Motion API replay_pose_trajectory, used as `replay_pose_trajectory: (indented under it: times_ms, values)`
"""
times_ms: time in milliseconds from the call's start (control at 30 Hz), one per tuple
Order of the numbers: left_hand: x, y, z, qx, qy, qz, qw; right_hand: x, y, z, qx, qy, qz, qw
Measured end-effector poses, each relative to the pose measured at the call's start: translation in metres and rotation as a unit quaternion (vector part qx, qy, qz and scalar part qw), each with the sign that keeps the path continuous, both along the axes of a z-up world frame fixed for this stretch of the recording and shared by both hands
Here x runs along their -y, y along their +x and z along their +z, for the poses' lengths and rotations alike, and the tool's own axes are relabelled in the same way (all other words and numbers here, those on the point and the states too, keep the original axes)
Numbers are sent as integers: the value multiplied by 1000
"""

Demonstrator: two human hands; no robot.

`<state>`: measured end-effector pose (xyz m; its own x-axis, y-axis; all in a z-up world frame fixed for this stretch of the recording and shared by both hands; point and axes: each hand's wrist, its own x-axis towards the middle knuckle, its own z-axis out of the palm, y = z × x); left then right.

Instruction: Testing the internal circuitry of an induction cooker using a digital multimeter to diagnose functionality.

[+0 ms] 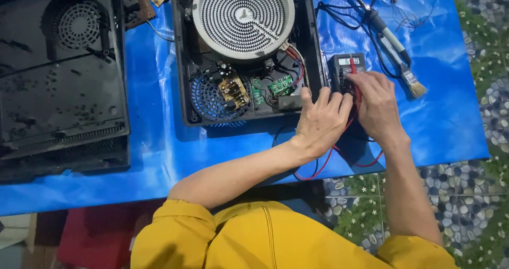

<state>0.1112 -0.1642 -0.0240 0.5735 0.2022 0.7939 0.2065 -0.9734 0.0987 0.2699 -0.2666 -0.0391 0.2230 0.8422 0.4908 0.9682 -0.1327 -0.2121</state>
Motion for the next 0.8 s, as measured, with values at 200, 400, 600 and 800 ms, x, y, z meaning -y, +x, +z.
replay_pose_trajectory:
  times_ms: [200,400,600,800]
  values:
    - [7,-4,-7,-36,22,18,999,-7,-14,-9,48,29,-8,998]
    - [10,-7,-12,-59,21,5,998,-6,-15,-15,54,33,-31,998]
    - [25,-17,-10,-59,24,-23,998,11,-4,-7,110,13,-80,991]
    - [46,-18,-33,-109,-7,-64,992,20,2,3,160,-18,-88,983]
